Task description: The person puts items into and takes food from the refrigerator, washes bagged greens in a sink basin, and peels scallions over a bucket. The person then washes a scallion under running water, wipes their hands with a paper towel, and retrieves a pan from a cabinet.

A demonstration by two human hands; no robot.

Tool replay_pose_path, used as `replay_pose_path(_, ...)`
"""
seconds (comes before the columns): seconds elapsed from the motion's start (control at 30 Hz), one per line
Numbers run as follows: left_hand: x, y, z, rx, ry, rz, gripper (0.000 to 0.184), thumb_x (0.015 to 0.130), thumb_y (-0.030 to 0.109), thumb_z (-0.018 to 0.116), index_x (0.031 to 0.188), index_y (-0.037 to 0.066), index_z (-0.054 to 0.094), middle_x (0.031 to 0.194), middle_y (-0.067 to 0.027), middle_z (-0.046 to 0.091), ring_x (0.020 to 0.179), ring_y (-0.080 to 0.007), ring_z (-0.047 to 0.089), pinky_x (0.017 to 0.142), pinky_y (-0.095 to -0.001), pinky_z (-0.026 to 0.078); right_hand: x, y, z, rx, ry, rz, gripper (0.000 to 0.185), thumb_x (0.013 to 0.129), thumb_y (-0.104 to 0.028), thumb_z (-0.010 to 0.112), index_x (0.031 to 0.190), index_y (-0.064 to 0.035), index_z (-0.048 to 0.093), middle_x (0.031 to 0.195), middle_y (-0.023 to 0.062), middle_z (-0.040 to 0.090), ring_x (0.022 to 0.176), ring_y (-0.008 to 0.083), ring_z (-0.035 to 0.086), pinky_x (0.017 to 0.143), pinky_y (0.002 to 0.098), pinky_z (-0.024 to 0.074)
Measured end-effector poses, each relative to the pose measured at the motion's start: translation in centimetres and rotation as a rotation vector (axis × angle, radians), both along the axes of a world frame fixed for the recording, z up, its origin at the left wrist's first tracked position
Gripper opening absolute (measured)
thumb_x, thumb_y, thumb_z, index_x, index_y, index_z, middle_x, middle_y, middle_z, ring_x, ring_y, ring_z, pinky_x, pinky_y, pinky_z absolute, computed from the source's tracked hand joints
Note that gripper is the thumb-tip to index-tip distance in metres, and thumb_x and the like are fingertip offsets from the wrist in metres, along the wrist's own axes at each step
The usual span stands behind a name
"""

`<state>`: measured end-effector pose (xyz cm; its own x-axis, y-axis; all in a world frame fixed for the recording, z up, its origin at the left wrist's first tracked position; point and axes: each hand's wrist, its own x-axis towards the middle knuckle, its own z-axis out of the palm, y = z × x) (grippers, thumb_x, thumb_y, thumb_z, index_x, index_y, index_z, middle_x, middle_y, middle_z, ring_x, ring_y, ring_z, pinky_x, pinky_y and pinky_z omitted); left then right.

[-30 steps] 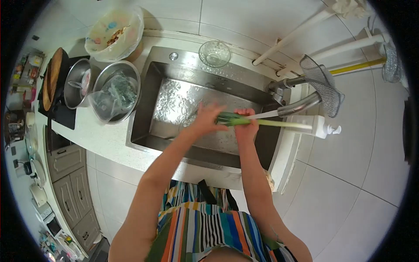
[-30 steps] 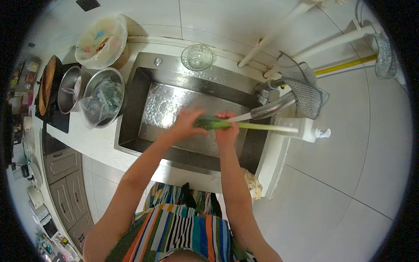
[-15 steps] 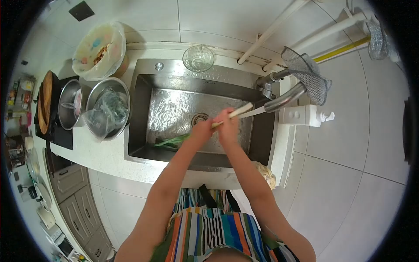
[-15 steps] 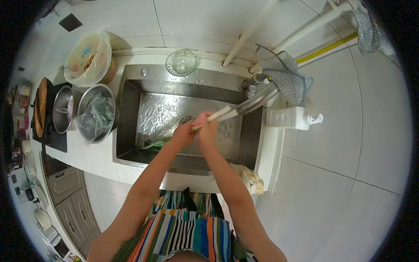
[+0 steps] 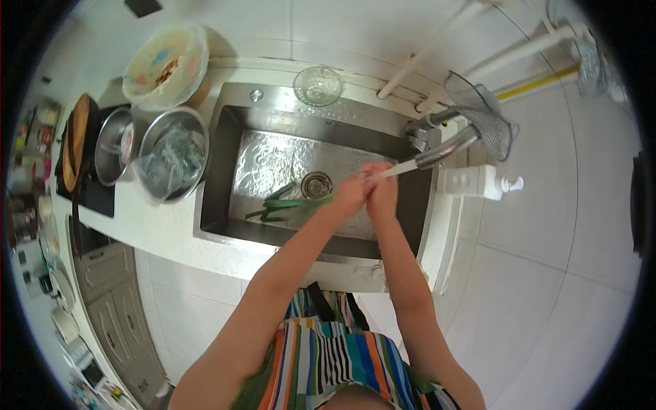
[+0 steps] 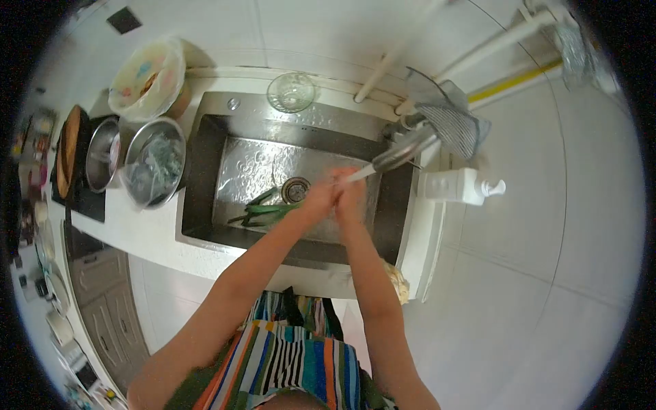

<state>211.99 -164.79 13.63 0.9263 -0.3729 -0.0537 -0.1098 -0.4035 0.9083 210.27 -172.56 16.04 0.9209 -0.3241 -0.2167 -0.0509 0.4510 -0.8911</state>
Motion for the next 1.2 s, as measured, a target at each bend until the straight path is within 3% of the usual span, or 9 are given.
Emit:
replay_pose_path(0.17, -1.3, 0.4, 3.5, 0.115, -0.549, 0.423, 0.031, 0.079, 0.024, 0.046, 0.098, 0.000, 0.044, 0.086, -0.0188, 0.050, 0.075, -0.0334, 0.050, 0.066, -0.0365, 0.040, 0.3, -3.1, 2.7, 0.463, -0.199, -0.345, 0.019, 0.079, -0.020, 0.045, 0.091, -0.0046, 0.043, 0.085, 0.0061, 0.047, 0.085, 0.0189, 0.045, 0.083, 0.0337, 0.0332)
replay_pose_path(0.23, -2.0, 1.0, 5.5, -0.323, 0.785, 0.494, 0.030, 0.080, 0.020, 0.045, 0.100, -0.001, 0.041, 0.099, -0.0171, 0.045, 0.083, -0.0290, 0.048, 0.070, -0.0364, 0.041, -0.8, -2.3, 3.5, 0.451, -0.195, -0.382, 0.020, 0.079, -0.021, 0.045, 0.091, -0.0049, 0.043, 0.081, 0.0055, 0.047, 0.079, 0.0183, 0.045, 0.080, 0.0336, 0.0342)
replay_pose_path(0.27, -1.7, 1.2, 4.3, -0.325, 0.783, 0.498, 0.030, 0.080, 0.020, 0.045, 0.100, -0.001, 0.041, 0.099, -0.0171, 0.045, 0.083, -0.0290, 0.048, 0.070, -0.0364, 0.041, -1.7, -2.6, 2.9, 0.432, -0.301, -0.261, 0.019, 0.080, -0.022, 0.044, 0.089, -0.0055, 0.044, 0.076, 0.0043, 0.044, 0.074, 0.0167, 0.043, 0.077, 0.0323, 0.0344)
replay_pose_path(0.33, -0.6, 1.1, 0.6, -1.209, 1.347, 1.106, 0.027, 0.082, 0.017, 0.041, 0.099, -0.003, 0.040, 0.102, -0.0146, 0.043, 0.089, -0.0228, 0.045, 0.074, -0.0353, 0.041, -3.2, -3.5, 2.9, 0.405, -0.406, -0.126, 0.018, 0.080, -0.023, 0.044, 0.087, -0.0061, 0.045, 0.072, 0.0031, 0.042, 0.069, 0.0152, 0.041, 0.073, 0.0310, 0.0345)
replay_pose_path(0.43, 0.3, 1.2, -0.8, -1.502, 1.469, 1.050, 0.021, 0.083, 0.014, 0.039, 0.097, -0.001, 0.044, 0.094, -0.0125, 0.046, 0.088, -0.0214, 0.045, 0.079, -0.0336, 0.040, -4.4, -3.4, 5.1, 0.309, -0.387, -0.172, 0.014, 0.080, -0.021, 0.044, 0.077, -0.0080, 0.047, 0.065, 0.0016, 0.040, 0.064, 0.0129, 0.038, 0.068, 0.0275, 0.0325)
replay_pose_path(0.53, -0.7, -1.5, -0.3, -1.568, 1.301, 0.577, 0.018, 0.083, 0.013, 0.039, 0.095, 0.000, 0.045, 0.088, -0.0097, 0.047, 0.082, -0.0200, 0.047, 0.078, -0.0313, 0.040, -3.7, -1.6, 4.6, -0.038, -0.013, -0.277, 0.011, 0.079, -0.017, 0.046, 0.080, -0.0065, 0.047, 0.080, 0.0061, 0.050, 0.080, 0.0163, 0.046, 0.076, 0.0297, 0.0341)
replay_pose_path(0.8, -0.5, -4.1, 0.4, -1.345, 1.375, 0.737, 0.011, 0.079, 0.009, 0.043, 0.081, 0.001, 0.049, 0.075, -0.0071, 0.048, 0.069, -0.0166, 0.047, 0.064, -0.0303, 0.041, -4.8, -0.7, 1.5, 0.030, -0.019, -0.118, 0.011, 0.080, -0.012, 0.044, 0.077, -0.0029, 0.048, 0.085, 0.0062, 0.051, 0.080, 0.0141, 0.047, 0.074, 0.0257, 0.0364)
replay_pose_path(0.87, 0.1, -3.5, -0.9, -1.065, 1.086, 0.721, 0.012, 0.077, 0.012, 0.045, 0.073, 0.002, 0.049, 0.067, -0.0067, 0.047, 0.063, -0.0168, 0.046, 0.056, -0.0310, 0.042, -5.6, -1.0, 3.9, -0.404, 0.109, -0.108, 0.018, 0.076, -0.020, 0.052, 0.072, -0.0045, 0.044, 0.080, 0.0069, 0.050, 0.091, 0.0231, 0.045, 0.089, 0.0375, 0.0277)
replay_pose_path(1.2, 8.4, 6.0, -5.2, -1.200, 1.024, 1.117, 0.028, 0.083, 0.027, 0.039, 0.069, 0.003, 0.042, 0.056, -0.0058, 0.041, 0.042, -0.0154, 0.037, 0.040, -0.0291, 0.038, -9.8, -3.8, 13.0, 0.153, -0.220, -0.258, 0.024, 0.079, -0.028, 0.045, 0.066, -0.0093, 0.039, 0.053, -0.0009, 0.030, 0.056, 0.0144, 0.032, 0.081, 0.0369, 0.0304)
